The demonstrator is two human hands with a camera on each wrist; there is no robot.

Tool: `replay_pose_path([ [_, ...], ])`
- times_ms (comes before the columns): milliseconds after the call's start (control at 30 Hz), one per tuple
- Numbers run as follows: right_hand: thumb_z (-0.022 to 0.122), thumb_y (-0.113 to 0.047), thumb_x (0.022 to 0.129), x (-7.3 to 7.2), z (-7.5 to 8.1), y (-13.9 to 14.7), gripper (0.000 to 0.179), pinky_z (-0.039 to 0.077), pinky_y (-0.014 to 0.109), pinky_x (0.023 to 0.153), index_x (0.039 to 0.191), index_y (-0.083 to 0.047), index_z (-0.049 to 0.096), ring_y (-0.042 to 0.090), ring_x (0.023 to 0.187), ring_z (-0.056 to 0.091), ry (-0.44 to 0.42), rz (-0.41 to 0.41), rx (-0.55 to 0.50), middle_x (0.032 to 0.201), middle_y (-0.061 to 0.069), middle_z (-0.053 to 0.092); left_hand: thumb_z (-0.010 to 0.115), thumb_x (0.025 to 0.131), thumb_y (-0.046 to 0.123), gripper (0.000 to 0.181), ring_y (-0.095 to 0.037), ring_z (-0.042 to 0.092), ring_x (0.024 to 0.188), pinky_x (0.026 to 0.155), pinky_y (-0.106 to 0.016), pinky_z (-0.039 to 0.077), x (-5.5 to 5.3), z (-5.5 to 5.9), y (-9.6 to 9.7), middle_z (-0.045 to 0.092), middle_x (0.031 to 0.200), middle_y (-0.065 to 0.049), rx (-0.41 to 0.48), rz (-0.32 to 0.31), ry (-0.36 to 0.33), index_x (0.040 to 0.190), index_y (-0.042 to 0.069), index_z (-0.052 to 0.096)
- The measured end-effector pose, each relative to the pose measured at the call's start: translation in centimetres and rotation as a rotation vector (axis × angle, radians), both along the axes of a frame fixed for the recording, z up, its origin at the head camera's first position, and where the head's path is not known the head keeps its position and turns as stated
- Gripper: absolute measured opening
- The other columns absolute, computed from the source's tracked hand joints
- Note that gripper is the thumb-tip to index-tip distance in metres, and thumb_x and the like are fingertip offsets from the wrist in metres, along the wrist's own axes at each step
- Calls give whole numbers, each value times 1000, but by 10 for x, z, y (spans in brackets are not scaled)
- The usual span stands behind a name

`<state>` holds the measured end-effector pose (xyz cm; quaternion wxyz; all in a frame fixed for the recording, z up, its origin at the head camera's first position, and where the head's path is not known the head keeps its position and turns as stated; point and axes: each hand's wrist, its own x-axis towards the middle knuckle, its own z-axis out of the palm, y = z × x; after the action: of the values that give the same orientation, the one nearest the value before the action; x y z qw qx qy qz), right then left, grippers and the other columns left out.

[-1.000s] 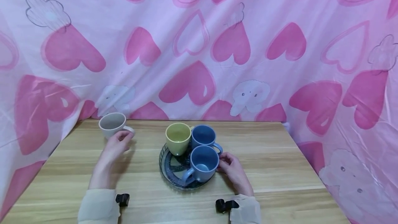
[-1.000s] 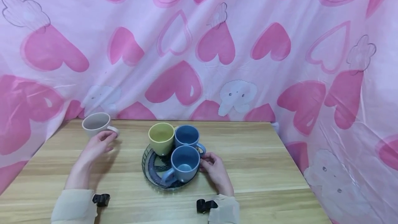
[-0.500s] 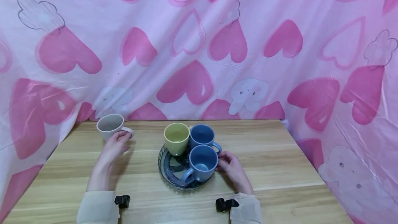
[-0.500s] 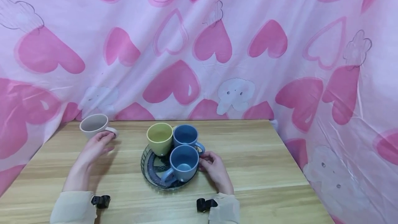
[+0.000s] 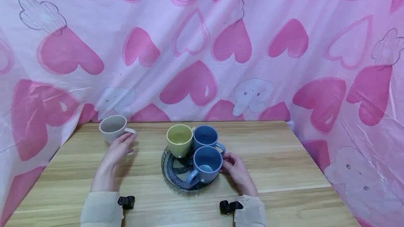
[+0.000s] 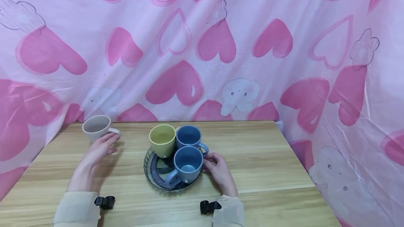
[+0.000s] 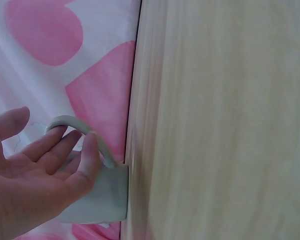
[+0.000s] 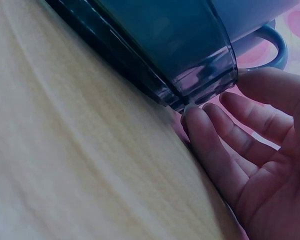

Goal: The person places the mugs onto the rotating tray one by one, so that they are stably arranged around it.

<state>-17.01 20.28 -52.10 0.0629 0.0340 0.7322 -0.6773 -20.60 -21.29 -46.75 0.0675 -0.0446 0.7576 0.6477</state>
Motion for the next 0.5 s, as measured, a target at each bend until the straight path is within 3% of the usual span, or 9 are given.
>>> replay_pose_path([
  [100, 58, -4, 97, 0, 1, 1, 15, 58, 35, 76, 110, 3, 60, 24, 86, 63, 0, -9, 9, 102, 15, 61, 40, 106, 31, 61, -33, 34, 134, 107, -46, 40, -3, -3, -1, 30, 152, -26, 19, 15, 8, 149, -10, 24],
  [200, 57, -5, 97, 1, 2, 1, 16, 58, 35, 76, 111, 3, 60, 24, 86, 63, 1, -11, 19, 102, 15, 61, 41, 106, 28, 56, -21, 47, 121, 102, -41, 45, -5, -6, -2, 44, 141, -22, 16, 34, 19, 145, -11, 31],
  [333, 56, -6, 98, 3, 4, 0, 16, 58, 34, 76, 111, 3, 60, 23, 86, 63, 6, -22, 39, 102, 14, 61, 48, 104, 24, 49, -3, 53, 103, 96, -38, 49, -5, -8, -5, 57, 115, 1, 23, 35, 51, 137, -12, 41],
  [400, 55, -7, 99, 3, 4, -1, 17, 58, 34, 76, 111, 3, 60, 22, 86, 62, 15, -21, 59, 102, 14, 61, 51, 103, 24, 44, -2, 54, 98, 93, -36, 51, -4, -9, -8, 58, 105, 10, 38, 33, 65, 131, -10, 47],
  [500, 55, -8, 100, 3, 4, -3, 17, 58, 35, 76, 112, 3, 60, 22, 86, 62, 21, -7, 76, 102, 14, 61, 52, 103, 22, 28, -4, 57, 94, 86, -30, 52, 1, -12, -15, 61, 96, 14, 76, 35, 68, 117, -1, 58],
])
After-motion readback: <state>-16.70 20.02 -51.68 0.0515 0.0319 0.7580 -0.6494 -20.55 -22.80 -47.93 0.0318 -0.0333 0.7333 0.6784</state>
